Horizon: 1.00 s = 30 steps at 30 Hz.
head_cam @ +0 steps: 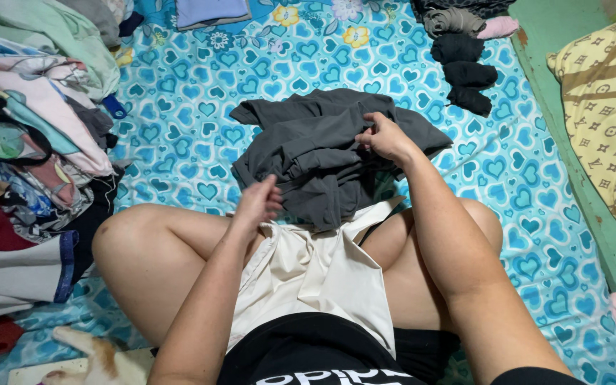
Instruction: The person sits cross-legged on a bed and folds a light purple garment, smoothing it out and folding it into a compact rectangle. They then pick up a dark grey t-shirt, unfold it, smooth it flat, and fold it in half lengthwise before folding it again.
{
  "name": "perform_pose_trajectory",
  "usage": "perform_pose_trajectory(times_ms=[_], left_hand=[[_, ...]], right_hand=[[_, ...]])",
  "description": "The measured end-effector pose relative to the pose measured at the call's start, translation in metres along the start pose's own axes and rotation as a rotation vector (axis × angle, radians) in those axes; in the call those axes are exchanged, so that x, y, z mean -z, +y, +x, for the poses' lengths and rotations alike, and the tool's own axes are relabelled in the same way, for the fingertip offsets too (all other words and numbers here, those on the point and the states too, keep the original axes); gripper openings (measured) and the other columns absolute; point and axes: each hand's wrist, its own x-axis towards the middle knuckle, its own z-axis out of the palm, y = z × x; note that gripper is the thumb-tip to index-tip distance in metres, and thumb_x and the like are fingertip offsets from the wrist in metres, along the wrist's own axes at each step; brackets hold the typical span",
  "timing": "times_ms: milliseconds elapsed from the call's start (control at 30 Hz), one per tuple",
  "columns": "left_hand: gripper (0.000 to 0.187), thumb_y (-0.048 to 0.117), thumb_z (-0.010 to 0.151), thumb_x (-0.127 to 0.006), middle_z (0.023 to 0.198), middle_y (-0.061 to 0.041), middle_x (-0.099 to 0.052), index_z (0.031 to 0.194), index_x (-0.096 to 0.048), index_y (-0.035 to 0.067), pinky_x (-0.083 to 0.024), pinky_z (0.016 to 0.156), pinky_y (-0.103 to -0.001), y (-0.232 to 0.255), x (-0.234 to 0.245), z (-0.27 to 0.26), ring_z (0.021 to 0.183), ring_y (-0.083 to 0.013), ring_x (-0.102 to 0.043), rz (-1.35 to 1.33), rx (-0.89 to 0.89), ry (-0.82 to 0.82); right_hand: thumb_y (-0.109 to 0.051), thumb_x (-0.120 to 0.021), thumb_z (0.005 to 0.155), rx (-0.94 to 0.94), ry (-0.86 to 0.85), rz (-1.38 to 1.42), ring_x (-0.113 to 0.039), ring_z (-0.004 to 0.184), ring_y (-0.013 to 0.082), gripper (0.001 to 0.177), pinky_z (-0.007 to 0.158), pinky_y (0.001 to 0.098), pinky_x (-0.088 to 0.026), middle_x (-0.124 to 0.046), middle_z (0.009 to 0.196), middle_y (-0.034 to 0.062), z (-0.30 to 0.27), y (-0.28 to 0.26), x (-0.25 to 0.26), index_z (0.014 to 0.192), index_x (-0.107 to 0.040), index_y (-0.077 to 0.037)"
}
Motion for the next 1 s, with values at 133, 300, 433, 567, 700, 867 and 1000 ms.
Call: perform_pose_trajectory(times_ms=[133,300,433,567,700,867,1000], left_hand=[[0.077,0.066,0.096,-0.042,0.098,-0.022,-0.075,0.119,-0.058,-0.006,-0.06,0.063,-0.031,-0.013,-0.033,0.012,0.077,-0.024,-0.075,-0.243,0.275,-0.274],[0.074,0.055,0.105,-0.035,0.097,-0.025,-0.074,0.121,-0.056,-0.014,-0.061,0.065,-0.028,-0.059,-0.041,0.08,0.073,-0.0246,-0.073,-0.645,0.248,-0.24],[0.046,0.032,0.107,-0.036,0.104,-0.021,-0.07,0.118,-0.056,-0.008,-0.064,0.074,-0.037,-0.062,-0.039,0.094,0.085,-0.028,-0.076,-0.694,0.077,-0.095],[0.027,0.03,0.106,-0.043,0.109,-0.014,-0.065,0.103,-0.052,0.005,-0.066,0.077,-0.048,0.001,-0.019,0.067,0.095,-0.0272,-0.074,-0.734,-0.188,-0.055],[0.024,0.033,0.101,-0.051,0.115,-0.013,-0.068,0.102,-0.052,0.009,-0.066,0.079,-0.05,0.072,0.017,0.038,0.105,-0.0283,-0.076,-0.737,-0.344,-0.091],[0.054,0.047,0.1,-0.054,0.109,-0.023,-0.073,0.118,-0.06,-0.003,-0.065,0.076,-0.044,0.062,-0.015,0.034,0.097,-0.031,-0.075,-0.251,0.073,-0.316],[0.071,0.058,0.102,-0.044,0.107,-0.025,-0.071,0.127,-0.053,-0.008,-0.063,0.076,-0.042,0.027,-0.043,0.061,0.095,-0.032,-0.074,-0.338,0.203,-0.211]], right_hand=[[-0.032,-0.088,0.083,-0.067,0.051,-0.216,-0.064,0.079,0.0141,0.058,0.073,0.0298,-0.052,-0.068,0.093,0.0071,0.004,0.002,-0.005,0.118,-0.063,0.007],[-0.031,-0.085,0.084,-0.057,0.046,-0.103,-0.054,0.069,0.0138,0.037,0.064,0.0317,-0.047,-0.062,0.076,0.0039,-0.017,-0.016,-0.012,0.089,-0.068,0.001],[-0.029,-0.077,0.093,0.225,0.255,0.02,-0.049,0.071,0.011,0.028,0.065,0.0309,-0.043,-0.057,0.075,0.0028,-0.024,-0.026,-0.003,0.09,-0.066,-0.003],[-0.024,-0.069,0.105,0.469,0.546,-0.008,-0.053,0.083,0.0105,0.024,0.076,0.0283,-0.046,-0.059,0.092,0.0042,-0.021,-0.017,0.016,0.101,-0.063,-0.002],[-0.027,-0.059,0.109,0.372,0.389,0.634,-0.056,0.089,0.0053,0.021,0.082,0.0234,-0.05,-0.064,0.1,-0.0018,-0.013,-0.009,0.034,0.108,-0.059,-0.007],[-0.027,-0.057,0.112,0.419,0.351,0.592,-0.056,0.09,0.0048,0.021,0.082,0.0241,-0.052,-0.062,0.099,-0.0015,-0.005,-0.007,0.026,0.108,-0.054,-0.007],[-0.025,-0.055,0.115,0.458,0.352,0.506,-0.052,0.09,0.0052,0.018,0.082,0.0246,-0.049,-0.059,0.1,-0.0009,-0.013,-0.017,0.016,0.113,-0.055,-0.007]])
